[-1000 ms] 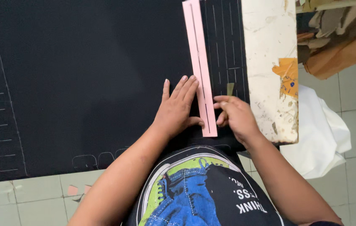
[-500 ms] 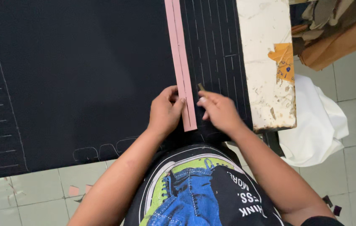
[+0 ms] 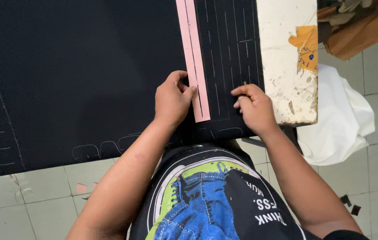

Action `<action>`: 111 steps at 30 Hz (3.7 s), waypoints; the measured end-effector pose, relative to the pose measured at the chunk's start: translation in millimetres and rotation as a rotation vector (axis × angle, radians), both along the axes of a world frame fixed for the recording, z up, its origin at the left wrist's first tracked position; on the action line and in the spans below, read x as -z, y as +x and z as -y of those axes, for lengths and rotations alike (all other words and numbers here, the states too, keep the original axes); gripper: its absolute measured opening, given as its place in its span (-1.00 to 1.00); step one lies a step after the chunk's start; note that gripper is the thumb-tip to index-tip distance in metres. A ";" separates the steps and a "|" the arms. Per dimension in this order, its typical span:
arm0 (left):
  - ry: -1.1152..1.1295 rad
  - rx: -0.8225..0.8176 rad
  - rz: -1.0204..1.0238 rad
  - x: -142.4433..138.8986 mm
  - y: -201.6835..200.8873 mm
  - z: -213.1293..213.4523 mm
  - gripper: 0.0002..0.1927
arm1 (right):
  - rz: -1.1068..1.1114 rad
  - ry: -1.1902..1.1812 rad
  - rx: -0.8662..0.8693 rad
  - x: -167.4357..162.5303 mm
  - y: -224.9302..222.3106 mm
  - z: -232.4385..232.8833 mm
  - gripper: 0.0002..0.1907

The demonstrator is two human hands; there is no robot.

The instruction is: The person lays a long pink paper template strip on black fabric spread over a work table, aligns it with chalk lines, and traces along its edges with a marking pen. They lift, flip, and reposition the template repeatedly to mark successive parallel lines on the fabric.

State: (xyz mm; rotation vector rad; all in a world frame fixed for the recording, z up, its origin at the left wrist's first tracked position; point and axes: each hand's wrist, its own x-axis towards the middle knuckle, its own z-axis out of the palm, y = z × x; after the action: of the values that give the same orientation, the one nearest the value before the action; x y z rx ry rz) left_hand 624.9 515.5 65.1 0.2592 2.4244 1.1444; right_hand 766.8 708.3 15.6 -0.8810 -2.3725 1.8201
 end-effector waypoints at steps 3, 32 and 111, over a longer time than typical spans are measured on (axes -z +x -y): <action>0.005 -0.009 0.027 0.6 1.8 -0.7 -0.57 | -0.114 0.209 -0.113 -9.4 -2.6 8.0 -0.78; -0.248 0.602 -0.437 23.6 -3.3 42.0 -0.22 | -0.071 0.691 -0.508 -33.9 -18.8 40.3 -0.21; -0.154 0.539 -0.498 25.1 -20.6 26.6 -0.75 | -0.281 0.689 -0.690 -68.2 -73.4 58.7 -0.84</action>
State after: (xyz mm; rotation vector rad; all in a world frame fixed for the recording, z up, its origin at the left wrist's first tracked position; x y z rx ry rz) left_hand 604.3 488.8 40.1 1.1830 2.5784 0.7001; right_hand 693.4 649.6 83.8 0.2708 -2.9582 0.9379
